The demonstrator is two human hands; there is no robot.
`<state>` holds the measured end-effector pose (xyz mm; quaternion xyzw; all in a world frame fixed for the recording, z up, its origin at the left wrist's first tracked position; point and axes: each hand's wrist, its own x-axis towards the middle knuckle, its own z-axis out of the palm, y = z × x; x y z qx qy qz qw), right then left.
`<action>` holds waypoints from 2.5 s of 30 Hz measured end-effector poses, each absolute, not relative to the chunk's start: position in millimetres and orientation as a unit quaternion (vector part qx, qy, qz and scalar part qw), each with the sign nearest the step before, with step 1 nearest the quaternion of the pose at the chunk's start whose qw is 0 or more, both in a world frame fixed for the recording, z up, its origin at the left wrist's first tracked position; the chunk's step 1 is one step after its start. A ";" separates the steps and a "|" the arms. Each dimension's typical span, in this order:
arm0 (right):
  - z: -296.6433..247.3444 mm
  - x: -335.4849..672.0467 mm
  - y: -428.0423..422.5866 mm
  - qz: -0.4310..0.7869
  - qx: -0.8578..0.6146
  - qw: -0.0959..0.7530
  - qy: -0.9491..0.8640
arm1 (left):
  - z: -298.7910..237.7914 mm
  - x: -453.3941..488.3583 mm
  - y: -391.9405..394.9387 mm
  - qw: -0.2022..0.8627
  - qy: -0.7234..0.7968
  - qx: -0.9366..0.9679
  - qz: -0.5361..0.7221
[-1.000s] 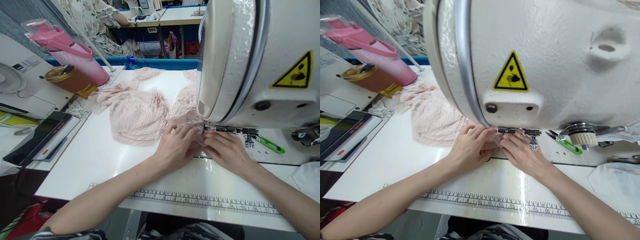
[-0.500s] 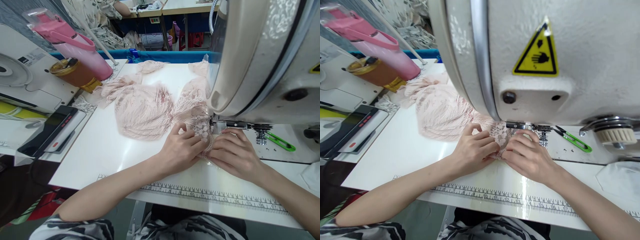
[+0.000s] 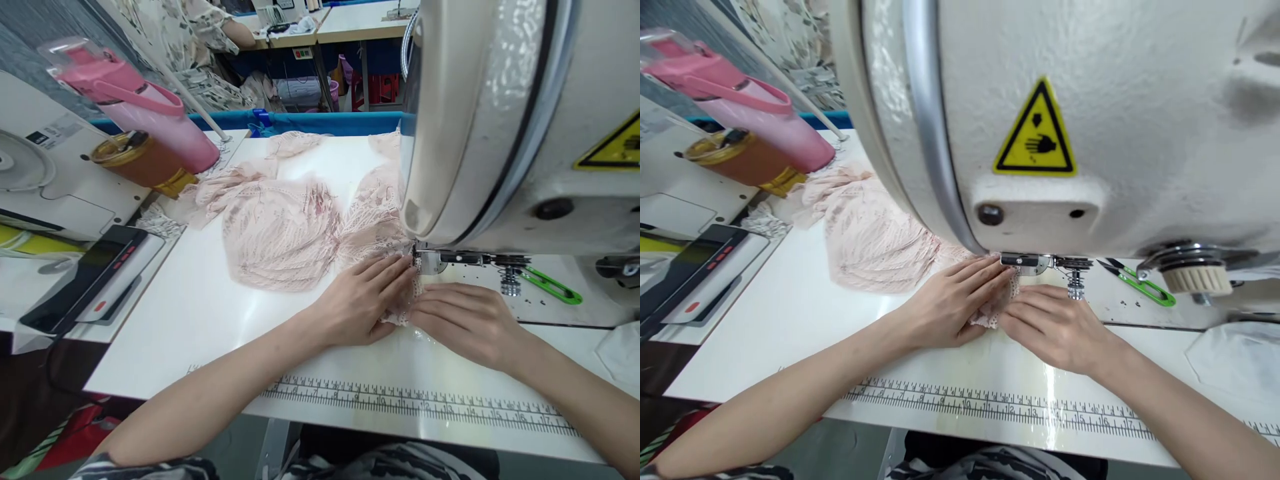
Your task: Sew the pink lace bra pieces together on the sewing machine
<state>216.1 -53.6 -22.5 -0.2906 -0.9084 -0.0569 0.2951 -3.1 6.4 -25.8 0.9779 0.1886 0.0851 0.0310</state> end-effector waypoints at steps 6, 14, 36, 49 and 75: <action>-18.6 212.9 -53.1 -0.089 -0.270 0.276 -0.918 | -20.9 -4.7 10.1 0.017 0.172 0.981 0.089; -22.5 206.2 -53.3 -0.109 -0.257 0.303 -0.911 | -17.2 -8.9 16.6 0.023 0.170 0.982 0.074; -20.4 215.8 -51.1 -0.139 -0.286 0.301 -0.899 | -19.8 3.4 7.8 -0.030 0.207 0.972 0.108; -28.5 225.6 -55.6 -0.154 -0.369 0.214 -0.891 | -23.8 9.1 3.6 -0.056 0.235 0.965 0.105; -34.9 218.6 -49.9 -0.098 -0.354 0.265 -0.892 | -27.8 -1.3 11.8 -0.082 0.166 0.960 0.209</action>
